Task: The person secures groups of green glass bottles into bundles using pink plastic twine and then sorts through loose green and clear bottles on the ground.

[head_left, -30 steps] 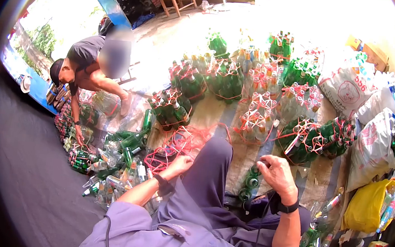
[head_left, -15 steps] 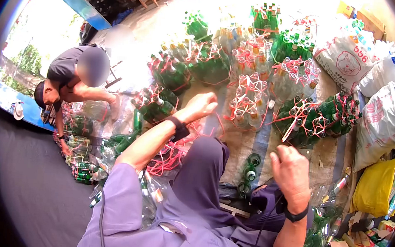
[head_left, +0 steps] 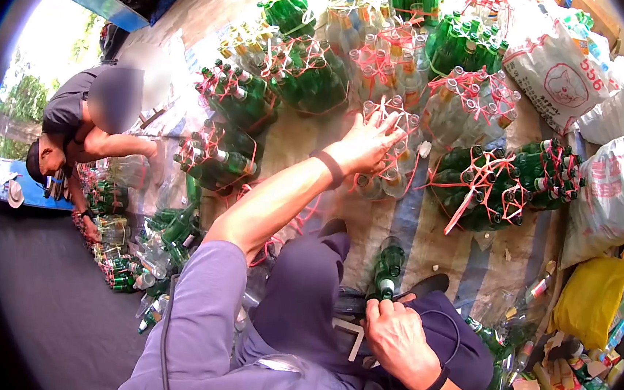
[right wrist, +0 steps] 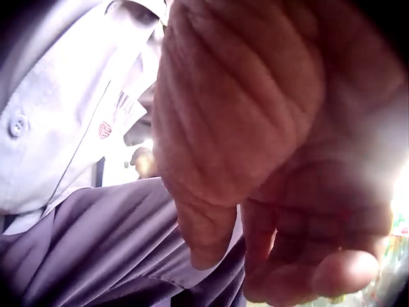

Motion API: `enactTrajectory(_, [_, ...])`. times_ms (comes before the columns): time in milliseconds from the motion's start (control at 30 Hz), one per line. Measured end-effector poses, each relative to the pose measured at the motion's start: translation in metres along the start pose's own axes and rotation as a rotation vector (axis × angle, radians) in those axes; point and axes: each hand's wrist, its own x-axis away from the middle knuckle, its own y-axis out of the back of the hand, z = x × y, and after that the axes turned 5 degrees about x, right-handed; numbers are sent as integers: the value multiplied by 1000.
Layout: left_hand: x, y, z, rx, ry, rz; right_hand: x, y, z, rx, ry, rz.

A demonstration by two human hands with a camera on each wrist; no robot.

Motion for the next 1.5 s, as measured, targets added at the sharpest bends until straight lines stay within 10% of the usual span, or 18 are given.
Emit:
enactTrajectory(867, [-4,9,30,302,10,173,-40,18,-33,-40,-53,4])
enactTrajectory(933, [21,9,43,326,-165,-171,-39,22,-34,-53,-64,21])
enactTrajectory(1067, [94,-21,71,372,167,-343,-37,21,-32,-70,-99,86])
enactTrajectory(1267, [237,-159,119,283,621,290,-35,29,-23,-105,-152,195])
enactTrajectory(1500, [305,-199,100,422,713,316,-25,25,-20,-62,-116,186])
